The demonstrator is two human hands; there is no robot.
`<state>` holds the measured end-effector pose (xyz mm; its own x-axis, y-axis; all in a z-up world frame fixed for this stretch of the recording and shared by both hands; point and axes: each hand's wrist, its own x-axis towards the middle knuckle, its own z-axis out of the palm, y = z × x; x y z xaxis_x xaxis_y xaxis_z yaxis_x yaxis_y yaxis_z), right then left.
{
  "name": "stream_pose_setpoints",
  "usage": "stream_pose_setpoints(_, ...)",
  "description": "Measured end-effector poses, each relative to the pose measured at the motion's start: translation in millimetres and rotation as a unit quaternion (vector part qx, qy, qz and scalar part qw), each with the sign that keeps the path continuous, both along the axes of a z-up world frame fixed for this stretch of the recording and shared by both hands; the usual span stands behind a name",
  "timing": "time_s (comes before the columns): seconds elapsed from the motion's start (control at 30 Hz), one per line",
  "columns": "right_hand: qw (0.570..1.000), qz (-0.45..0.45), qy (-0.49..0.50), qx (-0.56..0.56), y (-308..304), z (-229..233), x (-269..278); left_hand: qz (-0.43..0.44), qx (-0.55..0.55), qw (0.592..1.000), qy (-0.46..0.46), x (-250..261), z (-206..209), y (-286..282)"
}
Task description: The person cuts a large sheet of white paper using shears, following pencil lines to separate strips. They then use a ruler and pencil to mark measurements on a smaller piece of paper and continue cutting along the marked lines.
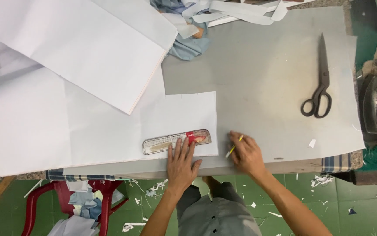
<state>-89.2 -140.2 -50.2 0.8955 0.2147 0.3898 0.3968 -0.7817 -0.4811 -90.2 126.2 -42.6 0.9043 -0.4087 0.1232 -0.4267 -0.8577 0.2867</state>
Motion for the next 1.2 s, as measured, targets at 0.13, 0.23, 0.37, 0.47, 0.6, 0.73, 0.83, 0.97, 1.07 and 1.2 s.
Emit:
stream_pose_setpoints(0.13, 0.981, -0.105, -0.011, -0.163, -31, 8, 41, 0.046, 0.006, 0.999, 0.002, 23, 11, 11)
stream_pose_setpoints(0.23, 0.965, -0.191, -0.002, -0.178, -85, 35, 53, 0.060, 0.054, 0.997, -0.012, 33, 12, 14)
stream_pose_setpoints(0.37, 0.925, -0.343, 0.095, -0.135, -183, 14, 62, -0.014, 0.112, 0.993, 0.018, 21, 6, -11)
stream_pose_setpoints(0.47, 0.910, -0.325, 0.060, -0.252, -222, -42, 57, -0.097, 0.126, 0.987, 0.001, 12, -6, -48)
stream_pose_setpoints(0.6, 0.897, -0.365, 0.183, -0.171, -211, -6, 68, -0.107, 0.077, 0.991, 0.007, 15, 8, -59)
stream_pose_setpoints(0.73, 0.862, -0.390, 0.320, 0.059, -187, 48, 63, -0.111, 0.064, 0.992, 0.018, 19, 13, -59)
stream_pose_setpoints(0.83, 0.791, -0.439, 0.377, 0.198, -147, 106, 44, -0.121, 0.045, 0.991, 0.033, 19, 11, -56)
stream_pose_setpoints(0.97, 0.734, -0.398, 0.422, 0.353, -83, 132, -37, -0.123, -0.182, 0.974, 0.057, 19, 9, -39)
stream_pose_setpoints(1.07, 0.833, -0.203, 0.440, 0.267, -60, 60, -150, -0.144, -0.120, 0.982, -0.026, 33, 18, -20)
stream_pose_setpoints(1.2, 0.790, -0.180, 0.528, 0.253, 3, 57, -234, -0.122, -0.047, 0.991, -0.013, 44, 12, -3)
